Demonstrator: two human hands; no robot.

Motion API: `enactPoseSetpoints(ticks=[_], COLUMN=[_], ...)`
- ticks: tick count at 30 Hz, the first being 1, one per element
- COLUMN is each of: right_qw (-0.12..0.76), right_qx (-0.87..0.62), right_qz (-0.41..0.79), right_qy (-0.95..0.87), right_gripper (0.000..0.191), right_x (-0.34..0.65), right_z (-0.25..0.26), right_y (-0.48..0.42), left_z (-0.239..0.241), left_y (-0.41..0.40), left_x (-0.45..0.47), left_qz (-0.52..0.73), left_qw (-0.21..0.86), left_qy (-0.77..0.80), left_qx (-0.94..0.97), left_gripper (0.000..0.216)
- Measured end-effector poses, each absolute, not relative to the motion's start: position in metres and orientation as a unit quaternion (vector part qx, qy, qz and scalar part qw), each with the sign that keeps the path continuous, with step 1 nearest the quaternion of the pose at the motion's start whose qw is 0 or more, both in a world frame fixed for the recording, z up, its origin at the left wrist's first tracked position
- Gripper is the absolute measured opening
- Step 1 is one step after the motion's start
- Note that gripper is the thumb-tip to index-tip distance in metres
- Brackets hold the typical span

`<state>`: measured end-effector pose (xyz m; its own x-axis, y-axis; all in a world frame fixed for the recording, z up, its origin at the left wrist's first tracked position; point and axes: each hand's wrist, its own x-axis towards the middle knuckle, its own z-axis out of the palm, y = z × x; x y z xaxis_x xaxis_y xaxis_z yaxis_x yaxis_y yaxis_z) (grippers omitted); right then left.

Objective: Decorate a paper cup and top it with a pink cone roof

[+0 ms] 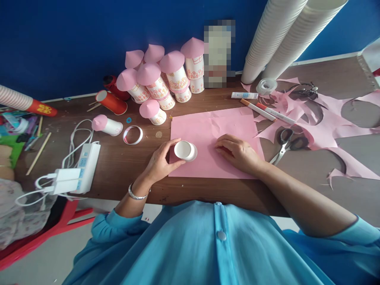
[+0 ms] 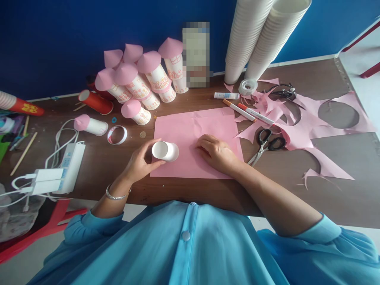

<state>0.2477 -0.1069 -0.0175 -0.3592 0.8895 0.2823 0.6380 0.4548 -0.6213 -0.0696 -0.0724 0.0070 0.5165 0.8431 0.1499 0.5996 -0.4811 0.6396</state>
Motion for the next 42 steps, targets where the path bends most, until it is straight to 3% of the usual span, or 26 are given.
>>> enactPoseSetpoints(ticks=[3, 8, 15, 22, 28, 31, 33, 38, 40, 42], right_qw=[0.306, 0.307, 0.291, 0.286, 0.287, 0.285, 0.301, 0.33, 0.32, 0.325], right_qx=[-0.482, -0.478, -0.493, -0.471, -0.455, -0.469, -0.483, -0.489, -0.494, -0.494], right_qz=[0.211, 0.215, 0.139, 0.089, 0.081, 0.084, 0.105, 0.23, 0.255, 0.259], right_qy=[-0.794, -0.794, -0.808, -0.83, -0.839, -0.832, -0.815, -0.774, -0.767, -0.764], right_gripper=[0.021, 0.021, 0.022, 0.024, 0.023, 0.03, 0.042, 0.09, 0.091, 0.078], right_x=[0.248, 0.249, 0.247, 0.244, 0.247, 0.245, 0.24, 0.223, 0.221, 0.224], right_z=[-0.018, -0.018, -0.019, -0.021, -0.026, -0.025, -0.02, 0.0, 0.008, 0.014], right_y=[-0.108, -0.108, -0.111, -0.114, -0.115, -0.116, -0.119, -0.131, -0.134, -0.133], left_z=[0.006, 0.01, 0.001, 0.001, -0.002, 0.003, 0.01, 0.024, 0.025, 0.026], left_y=[-0.073, -0.076, -0.079, -0.043, -0.035, -0.041, -0.047, -0.069, -0.077, -0.081], left_x=[-0.068, -0.07, -0.077, -0.053, -0.063, -0.061, -0.053, -0.022, -0.013, -0.011], left_qz=[0.226, 0.219, 0.29, 0.369, 0.385, 0.373, 0.374, 0.336, 0.301, 0.28], left_qw=[0.263, 0.25, 0.259, 0.366, 0.257, 0.255, 0.315, 0.605, 0.648, 0.648], left_qy=[0.437, 0.452, 0.496, 0.477, 0.531, 0.524, 0.505, 0.395, 0.364, 0.364], left_qx=[0.83, 0.828, 0.777, 0.709, 0.71, 0.722, 0.711, 0.604, 0.597, 0.608], left_gripper=[0.071, 0.05, 0.052, 0.055, 0.053, 0.048, 0.047, 0.056, 0.057, 0.051])
